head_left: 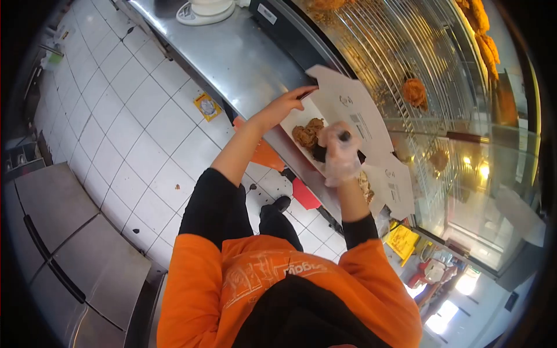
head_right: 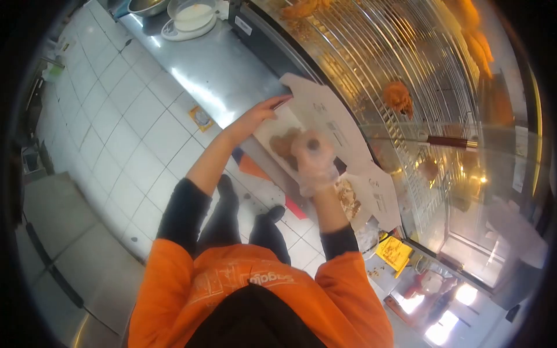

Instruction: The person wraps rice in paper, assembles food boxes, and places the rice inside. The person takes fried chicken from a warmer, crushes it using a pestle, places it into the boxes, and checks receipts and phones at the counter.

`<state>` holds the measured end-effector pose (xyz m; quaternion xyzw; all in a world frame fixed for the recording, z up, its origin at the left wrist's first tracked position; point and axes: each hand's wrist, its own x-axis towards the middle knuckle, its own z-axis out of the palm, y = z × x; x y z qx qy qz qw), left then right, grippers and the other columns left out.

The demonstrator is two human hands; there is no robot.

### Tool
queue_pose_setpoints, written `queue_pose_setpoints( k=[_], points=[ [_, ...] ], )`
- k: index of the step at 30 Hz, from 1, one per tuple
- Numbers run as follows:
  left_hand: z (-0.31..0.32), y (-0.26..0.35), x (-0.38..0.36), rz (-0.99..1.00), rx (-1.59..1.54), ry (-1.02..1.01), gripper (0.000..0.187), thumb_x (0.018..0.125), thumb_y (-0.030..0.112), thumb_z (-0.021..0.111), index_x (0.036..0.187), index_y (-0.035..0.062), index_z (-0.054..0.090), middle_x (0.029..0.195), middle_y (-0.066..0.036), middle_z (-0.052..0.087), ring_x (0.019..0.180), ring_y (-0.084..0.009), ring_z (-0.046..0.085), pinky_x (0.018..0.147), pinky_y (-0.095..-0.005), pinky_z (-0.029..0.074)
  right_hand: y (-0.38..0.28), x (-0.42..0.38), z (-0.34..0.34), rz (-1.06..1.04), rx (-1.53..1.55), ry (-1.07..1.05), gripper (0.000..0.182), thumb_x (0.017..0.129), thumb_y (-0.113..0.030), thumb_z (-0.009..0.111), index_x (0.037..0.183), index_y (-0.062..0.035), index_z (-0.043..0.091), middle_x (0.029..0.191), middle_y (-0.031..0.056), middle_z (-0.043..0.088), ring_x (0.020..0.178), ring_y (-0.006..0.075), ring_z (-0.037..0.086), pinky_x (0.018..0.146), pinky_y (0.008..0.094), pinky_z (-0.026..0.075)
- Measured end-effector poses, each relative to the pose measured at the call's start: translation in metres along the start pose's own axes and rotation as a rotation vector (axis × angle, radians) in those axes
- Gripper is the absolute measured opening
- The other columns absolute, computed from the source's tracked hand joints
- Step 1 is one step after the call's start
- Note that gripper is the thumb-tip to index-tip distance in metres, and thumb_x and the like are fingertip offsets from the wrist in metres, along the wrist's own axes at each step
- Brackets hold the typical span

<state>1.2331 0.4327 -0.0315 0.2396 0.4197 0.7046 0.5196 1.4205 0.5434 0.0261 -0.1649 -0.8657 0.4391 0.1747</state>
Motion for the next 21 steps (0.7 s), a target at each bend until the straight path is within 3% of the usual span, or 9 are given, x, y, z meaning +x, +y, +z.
queue_pose_setpoints(
  k=[2, 6, 9, 10, 14, 15, 18, 20, 21],
  points=[
    [-0.008, -0.012, -0.004, 0.008, -0.107, -0.064, 0.066, 0.077, 0.000, 0.046, 0.143, 0.0089, 0.046, 0.141, -0.010, 0.049, 0.131, -0.0200, 0.044, 0.110, -0.0289, 0.032, -0.030, -0.001, -0.009, -0.027, 0.138, 0.129, 0.011, 0.095, -0.014, 0.053, 0.092, -0.0029, 0.054, 0.075, 0.0078, 0.058, 0.065, 0.0169, 0.055, 0.059, 0.0303, 0.045],
    [-0.003, -0.015, -0.009, 0.067, -0.088, -0.008, 0.066, 0.077, -0.001, 0.044, 0.142, 0.0080, 0.047, 0.143, -0.009, 0.046, 0.133, -0.0197, 0.042, 0.110, -0.0283, 0.032, -0.056, 0.011, 0.010, 0.026, 0.596, 0.465, 0.010, 0.092, -0.009, 0.054, 0.086, -0.0020, 0.055, 0.072, 0.0061, 0.057, 0.064, 0.0171, 0.056, 0.056, 0.0306, 0.044],
    [-0.006, -0.016, -0.008, 0.187, 0.079, -0.013, 0.065, 0.078, -0.001, 0.043, 0.142, 0.0091, 0.048, 0.144, -0.008, 0.045, 0.133, -0.0197, 0.042, 0.110, -0.0281, 0.032, 0.051, 0.006, 0.032, 0.087, 0.099, 0.311, 0.016, 0.092, -0.012, 0.054, 0.080, -0.0017, 0.053, 0.065, 0.0070, 0.055, 0.058, 0.0181, 0.055, 0.055, 0.0326, 0.046],
    [-0.009, -0.018, -0.005, 0.229, 0.159, 0.007, 0.065, 0.079, -0.001, 0.042, 0.142, 0.0095, 0.048, 0.144, -0.007, 0.045, 0.133, -0.0197, 0.042, 0.109, -0.0281, 0.032, 0.008, 0.028, 0.021, 0.106, 0.449, 0.389, 0.016, 0.092, -0.012, 0.054, 0.080, -0.0019, 0.053, 0.065, 0.0071, 0.055, 0.056, 0.0182, 0.054, 0.055, 0.0327, 0.046],
    [-0.005, -0.017, -0.014, 0.169, 0.203, 0.021, 0.065, 0.080, -0.001, 0.042, 0.143, 0.0110, 0.047, 0.142, -0.007, 0.046, 0.130, -0.0196, 0.044, 0.108, -0.0285, 0.033, -0.072, 0.055, 0.007, -0.341, 0.654, 0.327, 0.015, 0.091, -0.014, 0.057, 0.083, -0.0016, 0.053, 0.066, 0.0093, 0.055, 0.059, 0.0167, 0.052, 0.055, 0.0320, 0.043],
    [-0.005, -0.023, -0.011, 0.238, 0.211, 0.033, 0.064, 0.080, 0.000, 0.043, 0.144, 0.0097, 0.046, 0.141, -0.008, 0.046, 0.128, -0.0192, 0.045, 0.107, -0.0283, 0.034, -0.085, 0.054, 0.010, -0.231, 0.614, 0.402, 0.013, 0.090, -0.011, 0.057, 0.084, -0.0013, 0.054, 0.066, 0.0094, 0.055, 0.060, 0.0182, 0.053, 0.057, 0.0331, 0.044],
    [-0.005, -0.023, -0.012, 0.177, 0.257, 0.027, 0.064, 0.081, 0.000, 0.043, 0.144, 0.0091, 0.045, 0.141, -0.009, 0.046, 0.128, -0.0195, 0.045, 0.107, -0.0282, 0.034, 0.004, 0.057, 0.030, -0.093, -0.076, 0.349, 0.015, 0.090, -0.014, 0.058, 0.087, -0.0002, 0.054, 0.066, 0.0097, 0.056, 0.060, 0.0182, 0.053, 0.057, 0.0327, 0.044],
    [-0.006, -0.013, -0.008, 0.245, 0.296, 0.034, 0.064, 0.081, 0.001, 0.043, 0.145, 0.0085, 0.045, 0.141, -0.010, 0.046, 0.129, -0.0208, 0.044, 0.108, -0.0289, 0.033, -0.006, 0.062, 0.025, -0.048, 0.166, 0.467, 0.015, 0.091, -0.015, 0.058, 0.087, -0.0005, 0.055, 0.068, 0.0097, 0.057, 0.062, 0.0181, 0.055, 0.058, 0.0305, 0.046],
    [-0.004, -0.016, -0.013, 0.257, 0.302, 0.038, 0.063, 0.082, 0.001, 0.043, 0.145, 0.0082, 0.044, 0.141, -0.011, 0.046, 0.129, -0.0215, 0.044, 0.108, -0.0292, 0.033, -0.020, 0.061, 0.016, -0.079, 0.363, 0.402, 0.014, 0.091, -0.014, 0.059, 0.087, -0.0010, 0.056, 0.069, 0.0096, 0.057, 0.063, 0.0178, 0.056, 0.058, 0.0300, 0.046]
  ],
)
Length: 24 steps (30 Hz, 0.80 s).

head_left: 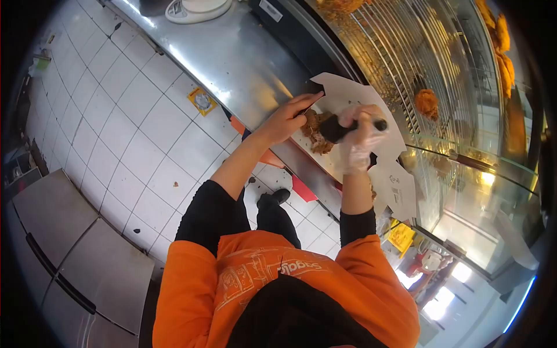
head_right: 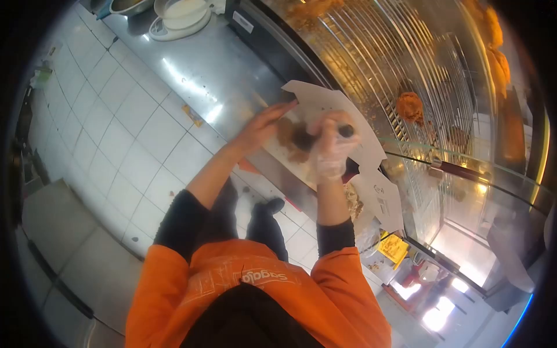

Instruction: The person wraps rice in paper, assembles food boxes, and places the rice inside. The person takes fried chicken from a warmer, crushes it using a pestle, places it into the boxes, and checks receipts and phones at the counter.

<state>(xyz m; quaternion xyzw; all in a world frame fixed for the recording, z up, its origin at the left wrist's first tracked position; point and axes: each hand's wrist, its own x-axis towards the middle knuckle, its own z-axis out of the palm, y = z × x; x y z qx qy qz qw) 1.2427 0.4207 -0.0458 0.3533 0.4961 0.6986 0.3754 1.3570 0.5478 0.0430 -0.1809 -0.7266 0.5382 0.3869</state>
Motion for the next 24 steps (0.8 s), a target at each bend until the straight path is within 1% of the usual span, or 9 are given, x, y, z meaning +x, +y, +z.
queue_pose_setpoints(
  k=[2, 6, 9, 12, 15, 17, 20, 23, 24],
  points=[
    [-0.003, 0.000, 0.001, -0.032, -0.029, 0.006, 0.063, 0.082, 0.001, 0.043, 0.145, 0.0082, 0.044, 0.142, -0.012, 0.045, 0.130, -0.0231, 0.044, 0.109, -0.0301, 0.032, -0.034, 0.013, 0.018, -0.076, 0.413, -0.029, 0.014, 0.091, -0.012, 0.058, 0.080, -0.0021, 0.056, 0.068, 0.0085, 0.057, 0.063, 0.0158, 0.057, 0.057, 0.0289, 0.046],
    [-0.002, -0.006, -0.001, 0.025, 0.130, 0.006, 0.063, 0.083, 0.003, 0.043, 0.145, 0.0083, 0.043, 0.143, -0.013, 0.044, 0.132, -0.0254, 0.043, 0.110, -0.0317, 0.031, 0.015, -0.001, 0.028, 0.049, -0.190, 0.015, 0.016, 0.091, -0.011, 0.052, 0.078, -0.0021, 0.054, 0.064, 0.0068, 0.055, 0.058, 0.0157, 0.054, 0.054, 0.0292, 0.043],
    [-0.002, 0.005, -0.003, 0.015, 0.088, 0.017, 0.061, 0.084, 0.004, 0.043, 0.145, 0.0085, 0.043, 0.144, -0.014, 0.044, 0.132, -0.0259, 0.042, 0.111, -0.0323, 0.031, 0.007, 0.014, 0.017, 0.074, -0.084, -0.119, 0.013, 0.090, -0.012, 0.053, 0.082, -0.0023, 0.056, 0.065, 0.0069, 0.056, 0.059, 0.0167, 0.056, 0.056, 0.0296, 0.044],
    [-0.002, 0.000, -0.001, 0.013, 0.125, 0.032, 0.060, 0.085, 0.005, 0.044, 0.144, 0.0081, 0.044, 0.143, -0.014, 0.045, 0.132, -0.0267, 0.043, 0.111, -0.0330, 0.032, -0.033, 0.019, 0.034, -0.084, 0.390, -0.049, 0.013, 0.089, -0.009, 0.051, 0.078, -0.0035, 0.050, 0.062, 0.0051, 0.050, 0.056, 0.0149, 0.049, 0.057, 0.0288, 0.043],
    [-0.003, 0.008, -0.002, -0.026, 0.132, 0.020, 0.058, 0.085, 0.006, 0.045, 0.143, 0.0076, 0.045, 0.143, -0.015, 0.045, 0.132, -0.0277, 0.044, 0.111, -0.0337, 0.032, 0.035, 0.000, 0.023, 0.034, -0.317, 0.001, 0.013, 0.090, -0.013, 0.055, 0.083, -0.0023, 0.056, 0.065, 0.0127, 0.055, 0.059, 0.0188, 0.055, 0.054, 0.0318, 0.045],
    [-0.001, 0.007, -0.001, 0.026, 0.171, 0.031, 0.057, 0.086, 0.006, 0.046, 0.143, 0.0075, 0.045, 0.143, -0.015, 0.045, 0.131, -0.0281, 0.045, 0.110, -0.0339, 0.033, 0.020, 0.003, 0.019, 0.062, -0.261, 0.068, 0.015, 0.089, -0.015, 0.057, 0.079, -0.0042, 0.053, 0.063, 0.0100, 0.053, 0.056, 0.0173, 0.051, 0.053, 0.0324, 0.044],
    [-0.004, 0.006, 0.000, 0.027, 0.144, 0.057, 0.056, 0.086, 0.007, 0.047, 0.141, 0.0071, 0.047, 0.142, -0.016, 0.047, 0.129, -0.0284, 0.047, 0.109, -0.0338, 0.036, -0.025, 0.021, 0.031, -0.036, 0.373, -0.031, 0.014, 0.086, -0.009, 0.054, 0.074, -0.0044, 0.047, 0.061, 0.0043, 0.048, 0.052, 0.0136, 0.045, 0.052, 0.0280, 0.041],
    [0.001, 0.006, -0.005, -0.011, 0.136, 0.043, 0.058, 0.084, 0.005, 0.048, 0.142, 0.0109, 0.048, 0.143, -0.013, 0.048, 0.132, -0.0272, 0.045, 0.111, -0.0352, 0.035, 0.023, 0.006, 0.033, 0.347, -0.100, 0.124, 0.012, 0.085, -0.008, 0.052, 0.074, -0.0043, 0.048, 0.062, 0.0054, 0.049, 0.052, 0.0143, 0.046, 0.050, 0.0286, 0.040],
    [0.000, 0.010, -0.001, -0.006, 0.155, 0.048, 0.059, 0.084, 0.004, 0.048, 0.142, 0.0130, 0.048, 0.143, -0.012, 0.048, 0.134, -0.0266, 0.043, 0.112, -0.0359, 0.034, 0.026, 0.007, 0.028, 0.279, -0.085, 0.109, 0.011, 0.086, -0.009, 0.052, 0.076, -0.0039, 0.050, 0.064, 0.0053, 0.051, 0.053, 0.0144, 0.047, 0.052, 0.0289, 0.040]
  ],
)
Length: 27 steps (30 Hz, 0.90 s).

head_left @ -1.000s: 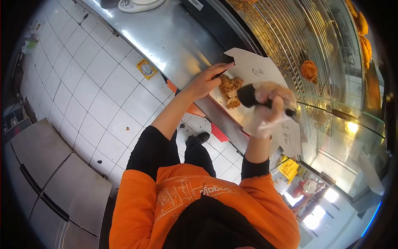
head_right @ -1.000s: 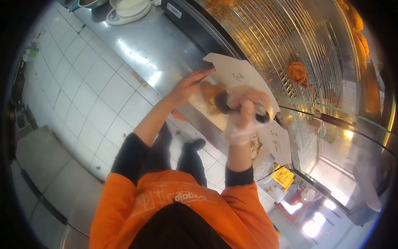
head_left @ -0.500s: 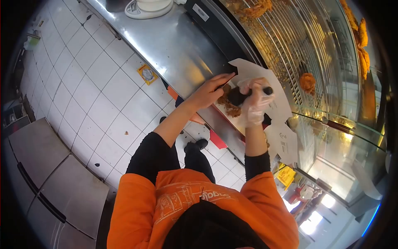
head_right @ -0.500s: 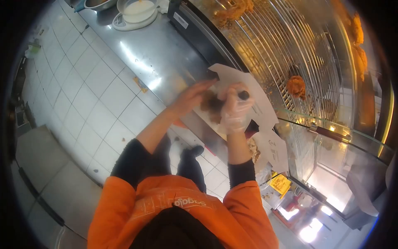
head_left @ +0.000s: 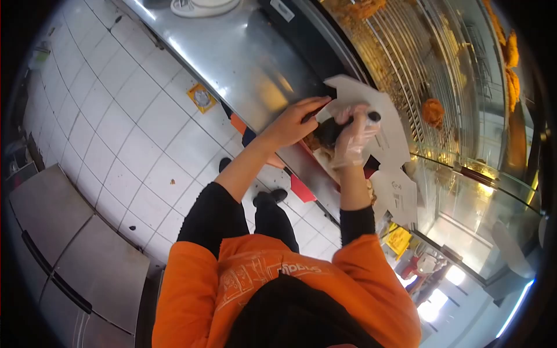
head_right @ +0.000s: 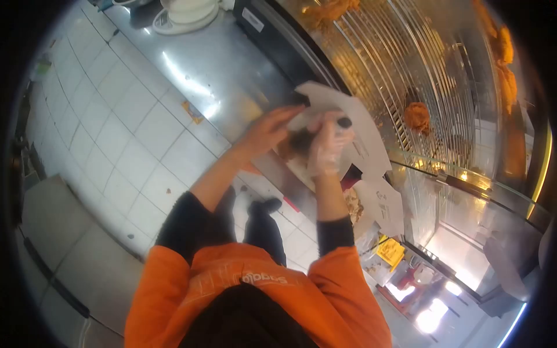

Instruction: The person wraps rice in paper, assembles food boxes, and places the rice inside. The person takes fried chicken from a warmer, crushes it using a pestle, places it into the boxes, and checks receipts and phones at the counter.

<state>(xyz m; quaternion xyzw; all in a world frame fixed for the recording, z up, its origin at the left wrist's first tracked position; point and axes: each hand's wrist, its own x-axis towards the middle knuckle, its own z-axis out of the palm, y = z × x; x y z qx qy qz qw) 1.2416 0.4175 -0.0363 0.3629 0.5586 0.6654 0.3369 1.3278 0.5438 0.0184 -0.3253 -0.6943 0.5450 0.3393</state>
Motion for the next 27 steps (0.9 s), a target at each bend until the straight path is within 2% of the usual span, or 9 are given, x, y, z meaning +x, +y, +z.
queue_pose_setpoints(
  k=[3, 4, 8, 13, 15, 16, 22, 24, 27],
  points=[
    [0.001, -0.008, 0.000, 0.036, 0.021, 0.022, 0.058, 0.084, 0.005, 0.050, 0.141, 0.0124, 0.049, 0.142, -0.011, 0.049, 0.132, -0.0265, 0.045, 0.111, -0.0364, 0.034, -0.006, -0.008, -0.019, -0.066, -0.125, -0.100, 0.014, 0.091, -0.013, 0.053, 0.083, -0.0023, 0.058, 0.071, 0.0055, 0.059, 0.060, 0.0150, 0.053, 0.059, 0.0303, 0.043],
    [-0.001, -0.004, 0.000, 0.026, 0.024, 0.036, 0.055, 0.084, 0.006, 0.051, 0.139, 0.0101, 0.051, 0.140, -0.012, 0.050, 0.130, -0.0267, 0.047, 0.109, -0.0355, 0.036, -0.019, -0.005, -0.028, -0.163, 0.106, -0.260, 0.012, 0.089, -0.010, 0.053, 0.083, -0.0025, 0.059, 0.072, 0.0051, 0.060, 0.063, 0.0145, 0.054, 0.061, 0.0301, 0.044],
    [0.002, -0.004, -0.002, 0.043, 0.024, 0.068, 0.048, 0.086, 0.008, 0.053, 0.134, 0.0050, 0.055, 0.136, -0.014, 0.053, 0.124, -0.0262, 0.052, 0.105, -0.0334, 0.039, -0.003, -0.029, -0.027, -0.241, -0.447, -0.033, 0.015, 0.088, -0.010, 0.052, 0.075, -0.0033, 0.055, 0.065, 0.0057, 0.057, 0.061, 0.0176, 0.055, 0.061, 0.0306, 0.045],
    [0.003, -0.008, 0.003, 0.054, 0.012, 0.060, 0.045, 0.086, 0.009, 0.055, 0.130, 0.0041, 0.057, 0.131, -0.014, 0.057, 0.122, -0.0249, 0.053, 0.105, -0.0333, 0.040, -0.002, -0.020, -0.066, -0.302, 0.039, 0.074, 0.008, 0.085, -0.005, 0.051, 0.078, -0.0024, 0.054, 0.065, 0.0084, 0.056, 0.064, 0.0175, 0.054, 0.061, 0.0302, 0.045],
    [0.005, -0.009, 0.003, 0.048, -0.005, 0.073, 0.045, 0.085, 0.008, 0.056, 0.130, 0.0041, 0.058, 0.128, -0.014, 0.058, 0.121, -0.0246, 0.054, 0.105, -0.0333, 0.040, -0.037, -0.036, -0.061, -0.260, 0.229, -0.001, 0.011, 0.086, -0.004, 0.052, 0.089, 0.0009, 0.061, 0.070, 0.0102, 0.058, 0.074, 0.0218, 0.061, 0.070, 0.0318, 0.048],
    [0.007, -0.009, 0.000, 0.037, -0.004, 0.068, 0.045, 0.085, 0.008, 0.056, 0.130, 0.0042, 0.058, 0.128, -0.014, 0.058, 0.121, -0.0246, 0.054, 0.104, -0.0331, 0.040, -0.001, -0.038, -0.077, -0.291, -0.434, 0.078, 0.007, 0.086, -0.003, 0.051, 0.084, 0.0002, 0.057, 0.071, 0.0093, 0.058, 0.067, 0.0198, 0.058, 0.066, 0.0311, 0.048],
    [0.002, -0.014, 0.007, 0.039, -0.019, 0.079, 0.044, 0.086, 0.010, 0.058, 0.130, 0.0054, 0.058, 0.127, -0.013, 0.059, 0.119, -0.0238, 0.055, 0.104, -0.0324, 0.040, -0.037, -0.034, -0.074, -0.352, 0.251, -0.024, 0.011, 0.086, -0.008, 0.049, 0.078, -0.0018, 0.048, 0.060, 0.0071, 0.051, 0.053, 0.0159, 0.049, 0.053, 0.0313, 0.043],
    [0.007, -0.014, 0.004, 0.006, -0.055, 0.068, 0.045, 0.087, 0.012, 0.059, 0.131, 0.0064, 0.057, 0.126, -0.012, 0.059, 0.119, -0.0237, 0.055, 0.104, -0.0326, 0.040, -0.002, -0.041, -0.077, -0.288, -0.170, 0.008, 0.012, 0.086, -0.009, 0.050, 0.077, -0.0021, 0.047, 0.059, 0.0074, 0.050, 0.053, 0.0165, 0.048, 0.052, 0.0316, 0.043],
    [0.009, -0.012, 0.003, 0.085, -0.024, 0.025, 0.047, 0.087, 0.013, 0.060, 0.134, 0.0079, 0.056, 0.129, -0.012, 0.057, 0.121, -0.0237, 0.054, 0.104, -0.0332, 0.040, 0.016, -0.035, -0.094, -0.235, -0.107, 0.073, 0.011, 0.085, -0.008, 0.051, 0.076, -0.0025, 0.047, 0.058, 0.0072, 0.049, 0.051, 0.0153, 0.046, 0.051, 0.0299, 0.042]
  ],
)
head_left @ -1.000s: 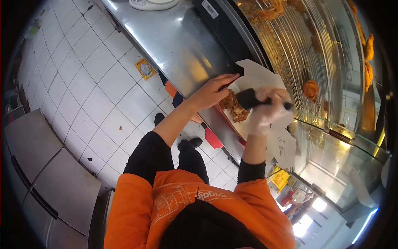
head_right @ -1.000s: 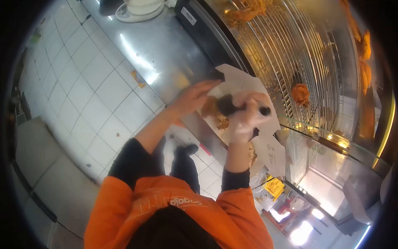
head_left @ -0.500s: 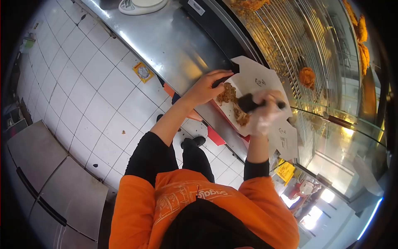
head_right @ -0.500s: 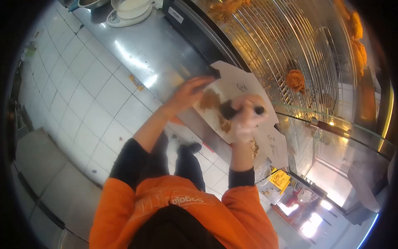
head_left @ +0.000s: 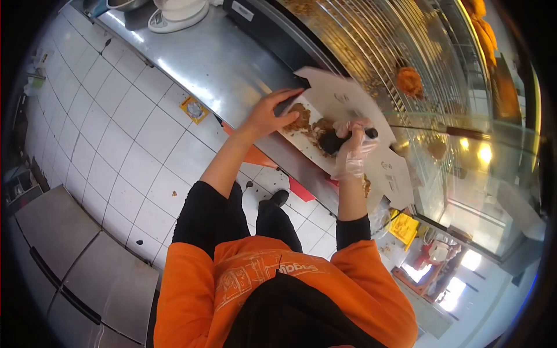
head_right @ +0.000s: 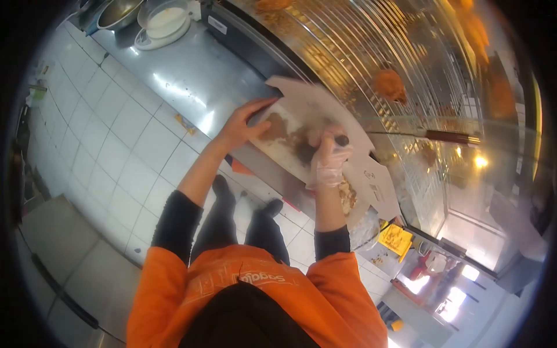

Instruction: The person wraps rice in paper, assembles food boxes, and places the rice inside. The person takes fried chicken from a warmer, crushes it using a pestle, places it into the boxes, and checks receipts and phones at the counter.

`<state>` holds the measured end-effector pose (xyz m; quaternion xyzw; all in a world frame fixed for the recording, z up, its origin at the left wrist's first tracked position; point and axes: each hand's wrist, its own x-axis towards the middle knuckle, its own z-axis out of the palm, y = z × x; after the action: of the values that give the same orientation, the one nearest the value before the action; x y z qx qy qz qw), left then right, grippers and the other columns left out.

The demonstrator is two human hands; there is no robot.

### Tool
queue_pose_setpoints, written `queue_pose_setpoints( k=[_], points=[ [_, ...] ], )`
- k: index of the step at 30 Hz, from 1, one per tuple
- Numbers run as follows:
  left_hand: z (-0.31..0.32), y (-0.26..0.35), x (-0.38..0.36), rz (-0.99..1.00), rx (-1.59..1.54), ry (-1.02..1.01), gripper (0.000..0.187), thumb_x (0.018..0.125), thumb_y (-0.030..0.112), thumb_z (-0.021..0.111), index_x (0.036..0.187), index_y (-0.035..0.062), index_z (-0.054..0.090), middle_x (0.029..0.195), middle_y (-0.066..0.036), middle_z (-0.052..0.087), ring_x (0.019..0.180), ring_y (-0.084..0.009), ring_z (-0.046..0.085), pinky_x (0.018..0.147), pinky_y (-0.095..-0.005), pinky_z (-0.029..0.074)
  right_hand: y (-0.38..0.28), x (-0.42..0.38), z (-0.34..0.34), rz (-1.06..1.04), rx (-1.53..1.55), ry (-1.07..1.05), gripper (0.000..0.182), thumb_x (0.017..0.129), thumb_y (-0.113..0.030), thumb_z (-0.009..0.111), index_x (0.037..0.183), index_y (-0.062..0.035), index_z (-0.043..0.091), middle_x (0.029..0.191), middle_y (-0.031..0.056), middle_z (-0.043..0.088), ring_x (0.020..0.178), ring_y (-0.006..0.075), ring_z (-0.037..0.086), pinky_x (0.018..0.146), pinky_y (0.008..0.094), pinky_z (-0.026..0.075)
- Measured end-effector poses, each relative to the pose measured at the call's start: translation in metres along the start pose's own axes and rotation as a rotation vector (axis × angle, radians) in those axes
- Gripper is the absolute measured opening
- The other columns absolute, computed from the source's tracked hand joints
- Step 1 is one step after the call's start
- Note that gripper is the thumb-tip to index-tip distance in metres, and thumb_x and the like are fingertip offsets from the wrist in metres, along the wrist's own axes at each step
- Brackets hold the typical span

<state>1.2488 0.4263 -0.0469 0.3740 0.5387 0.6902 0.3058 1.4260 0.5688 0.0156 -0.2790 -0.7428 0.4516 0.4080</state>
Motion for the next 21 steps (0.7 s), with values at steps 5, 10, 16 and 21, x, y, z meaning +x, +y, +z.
queue_pose_setpoints(
  k=[5, 10, 16, 21],
  points=[
    [0.010, 0.005, -0.010, -0.158, 0.007, -0.035, 0.055, 0.083, 0.002, 0.048, 0.138, 0.0056, 0.052, 0.142, -0.011, 0.049, 0.127, -0.0206, 0.049, 0.105, -0.0311, 0.037, 0.050, 0.016, -0.010, -0.072, 0.048, -0.128, 0.003, 0.079, -0.008, 0.060, 0.080, -0.0057, 0.062, 0.080, 0.0088, 0.067, 0.070, 0.0195, 0.062, 0.068, 0.0335, 0.050],
    [0.014, 0.004, -0.009, -0.271, -0.061, -0.002, 0.056, 0.083, 0.000, 0.043, 0.139, 0.0034, 0.051, 0.137, -0.009, 0.054, 0.123, -0.0193, 0.051, 0.104, -0.0280, 0.037, 0.001, 0.021, 0.004, -0.107, -0.165, -0.228, 0.010, 0.080, -0.011, 0.063, 0.085, -0.0032, 0.065, 0.081, 0.0112, 0.067, 0.073, 0.0211, 0.065, 0.069, 0.0340, 0.051],
    [0.024, 0.020, -0.010, -0.353, -0.150, 0.031, 0.049, 0.094, 0.006, 0.037, 0.142, 0.0026, 0.046, 0.136, -0.007, 0.055, 0.122, -0.0155, 0.053, 0.104, -0.0271, 0.039, 0.034, 0.007, -0.001, -0.169, -0.189, -0.154, 0.011, 0.076, -0.007, 0.063, 0.086, -0.0013, 0.065, 0.078, 0.0111, 0.066, 0.070, 0.0222, 0.062, 0.068, 0.0329, 0.050],
    [0.028, 0.036, -0.004, -0.280, -0.215, 0.071, 0.056, 0.089, -0.003, 0.030, 0.143, 0.0023, 0.043, 0.136, -0.011, 0.055, 0.123, -0.0181, 0.052, 0.108, -0.0283, 0.036, -0.050, -0.002, -0.032, -0.229, 0.260, -0.171, 0.008, 0.087, -0.006, 0.055, 0.080, -0.0031, 0.054, 0.065, 0.0037, 0.051, 0.059, 0.0146, 0.048, 0.057, 0.0283, 0.041]
  ],
)
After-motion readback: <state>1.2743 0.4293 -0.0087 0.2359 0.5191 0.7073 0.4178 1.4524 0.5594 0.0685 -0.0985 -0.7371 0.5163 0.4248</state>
